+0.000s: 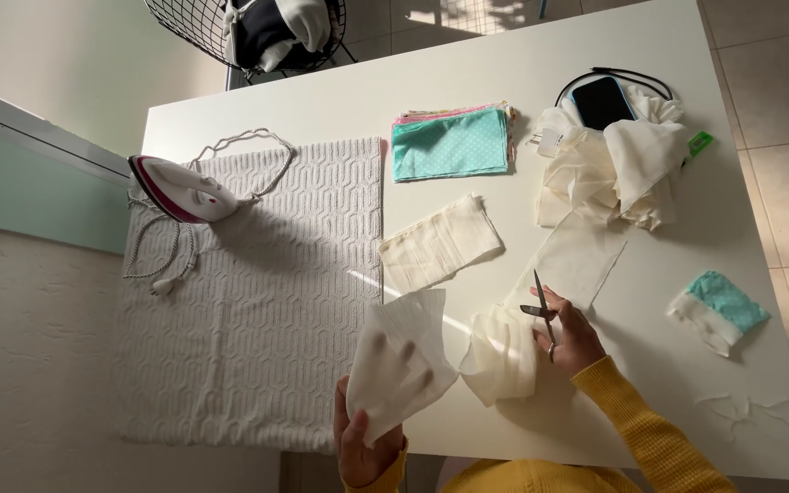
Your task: The person cuts a piece of light blue patterned fabric into smaller rectangular pieces using scissors. They then pick up a piece of white fabric and cut it into several rectangular pieces, placing them on the table.
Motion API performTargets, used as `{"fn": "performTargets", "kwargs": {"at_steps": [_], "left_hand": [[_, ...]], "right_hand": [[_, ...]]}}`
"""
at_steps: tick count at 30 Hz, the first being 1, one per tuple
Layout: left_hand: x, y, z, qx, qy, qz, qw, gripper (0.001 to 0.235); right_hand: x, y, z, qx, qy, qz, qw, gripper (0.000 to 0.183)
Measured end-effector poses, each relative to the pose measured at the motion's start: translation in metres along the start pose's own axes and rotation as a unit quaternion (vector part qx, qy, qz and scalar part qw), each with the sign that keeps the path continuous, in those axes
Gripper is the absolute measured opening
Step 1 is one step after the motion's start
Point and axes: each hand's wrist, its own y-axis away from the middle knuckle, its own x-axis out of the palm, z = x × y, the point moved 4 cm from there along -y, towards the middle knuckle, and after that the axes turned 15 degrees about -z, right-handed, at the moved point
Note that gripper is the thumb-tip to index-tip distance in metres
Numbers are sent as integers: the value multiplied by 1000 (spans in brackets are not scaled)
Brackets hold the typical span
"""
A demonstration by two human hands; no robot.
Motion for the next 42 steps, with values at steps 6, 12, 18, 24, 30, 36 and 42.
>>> {"fn": "performTargets", "kwargs": {"at_steps": [6, 12, 18, 24, 30, 36, 42], "left_hand": [[22, 0, -44, 315, -272, 57, 907, 64], [-27, -21, -58, 249, -142, -27, 958, 53], [-116, -49, -73, 10, 190, -181, 965, 50], [-195, -62, 24, -37, -66, -148, 986, 10], [-210, -54, 40, -58, -171, -145, 973, 12], [-158, -30, -54, -154, -262, 33, 952, 11], [-141, -54, -58, -107, -254, 8, 961, 7]], "right_hand": [[21, 25, -7, 165, -90, -41, 981, 29], [33, 53, -5, -27, 129, -24, 991, 41], [-45, 0, -58, 191, 136, 45, 971, 44], [-73, -68, -103, 105, 252, 96, 957, 40], [-84, -83, -93, 83, 272, 89, 955, 40], [-171, -69, -143, 131, 261, 116, 949, 55], [-166, -114, -109, 120, 298, 101, 942, 50]]}}
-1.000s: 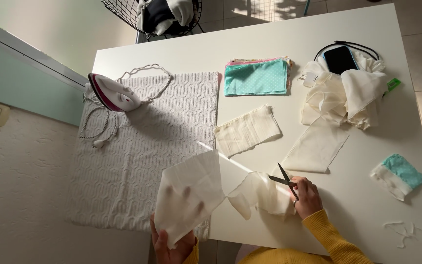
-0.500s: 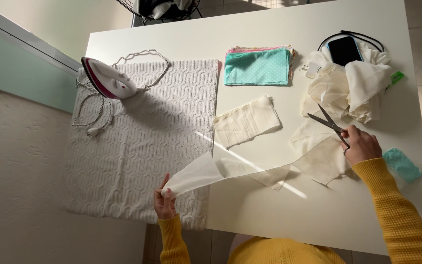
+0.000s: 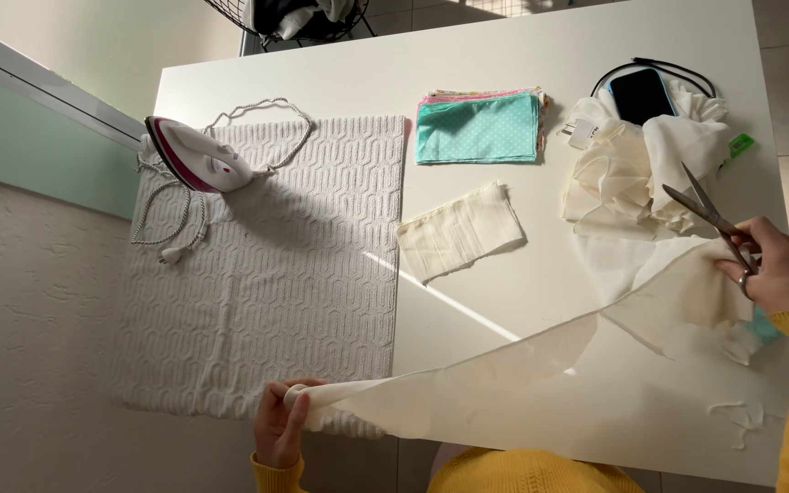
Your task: The person cuts a piece of light blue patterned fabric into smaller rectangular pieces using scissors. They then pick up a piece of white fabric and cut it into several rectangular pieces, placing them on the table.
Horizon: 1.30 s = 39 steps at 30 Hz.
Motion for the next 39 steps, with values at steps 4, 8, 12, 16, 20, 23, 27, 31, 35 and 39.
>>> {"fn": "performTargets", "kwargs": {"at_steps": [4, 8, 12, 16, 20, 23, 27, 31, 35, 39], "left_hand": [[9, -22, 48, -55, -125, -79, 988, 12], [32, -35, 84, -102, -486, -10, 868, 24], [111, -32, 104, 150, -617, -12, 772, 33], [240, 42, 97, 278, -468, 175, 821, 58], [279, 93, 146, 307, -452, 349, 762, 86], [272, 89, 155, 314, -474, 347, 746, 86], [261, 86, 153, 327, -475, 335, 745, 79], [252, 84, 153, 317, -460, 331, 761, 75], [250, 80, 147, 317, -459, 324, 764, 73], [248, 84, 151, 285, -442, 336, 781, 72]], "right_hand": [[37, -15, 38, 11, -8, 53, 998, 44], [77, -2, 49, 7, -10, 54, 998, 42], [40, 44, 92, -44, -81, -169, 981, 51], [59, 120, 87, 156, -217, 151, 952, 34], [104, 188, 54, 247, -270, 364, 857, 34], [116, 198, 46, 287, -280, 400, 824, 34], [123, 183, 51, 286, -245, 412, 830, 35], [119, 170, 57, 248, -216, 423, 844, 38], [115, 162, 57, 257, -238, 433, 831, 38], [112, 161, 57, 256, -192, 443, 837, 38]]}}
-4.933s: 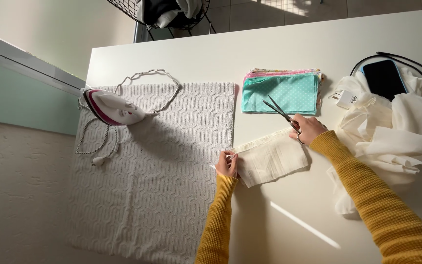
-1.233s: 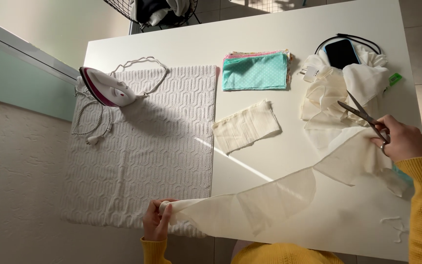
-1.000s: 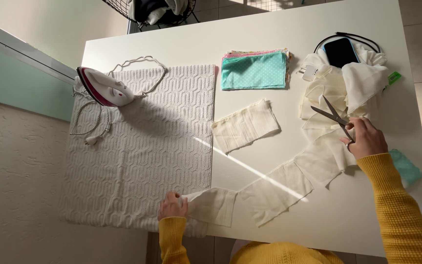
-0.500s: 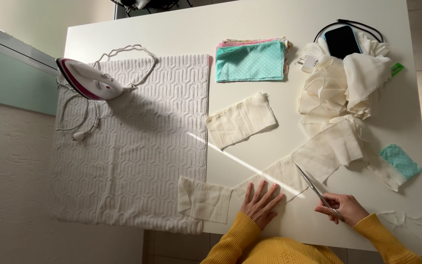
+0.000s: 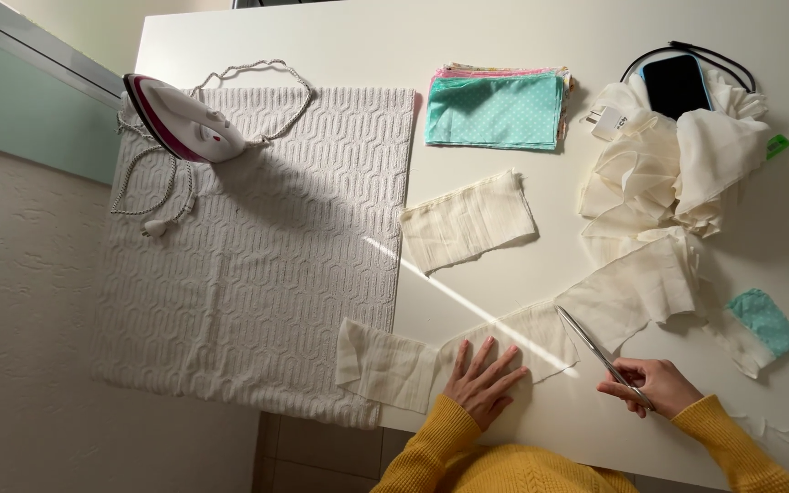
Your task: The person cuts a piece of light blue patterned fabric into smaller rectangular pieces using scissors. They then pick up a piece of white fabric and cut it into several rectangular pieces, placing them on the table.
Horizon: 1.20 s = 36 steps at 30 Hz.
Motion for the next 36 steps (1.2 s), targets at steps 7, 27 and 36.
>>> {"fn": "performTargets", "kwargs": {"at_steps": [7, 27, 36], "left_hand": [[-10, -1, -6, 4, -21, -16, 1000, 71], [-8, -56, -46, 4, 46, -23, 999, 77], [-55, 27, 42, -121, -154, -101, 975, 63]], "right_hand": [[21, -12, 19, -45, -36, -10, 998, 38], [27, 38, 46, -78, -56, -121, 988, 36], [147, 56, 25, -39, -116, 11, 992, 33]]}}
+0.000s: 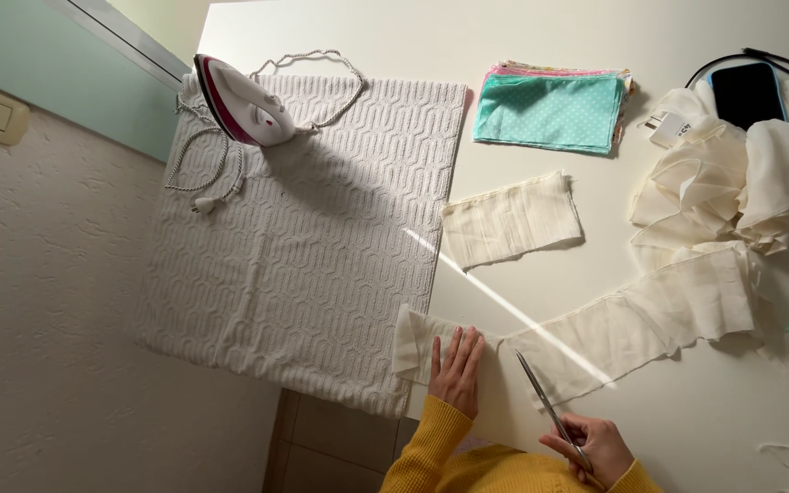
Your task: The person cuts a piece of light blue patterned fabric into smaller rectangular pieces using scissors. They then pick up a piece of white fabric and cut it into several rectangular pieces, placing them on the table.
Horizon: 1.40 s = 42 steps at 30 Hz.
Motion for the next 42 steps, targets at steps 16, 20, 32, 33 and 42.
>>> {"fn": "performTargets", "kwargs": {"at_steps": [16, 20, 32, 33, 42], "left_hand": [[6, -13, 151, -231, 128, -170, 949, 54], [7, -3, 180, -293, 223, -154, 917, 50], [-20, -28, 171, -306, 261, -103, 910, 38], [-26, -30, 167, -282, 288, -120, 907, 31], [-106, -45, 114, -181, 466, -64, 864, 9]], "right_hand": [[77, -16, 24, 6, -37, -108, 993, 39], [82, -15, 31, 3, -7, -133, 991, 39], [17, -4, 53, -211, 109, -329, 914, 38], [3, -3, 54, -295, 126, -379, 868, 44], [69, 10, 82, -320, 109, -264, 903, 78]]}}
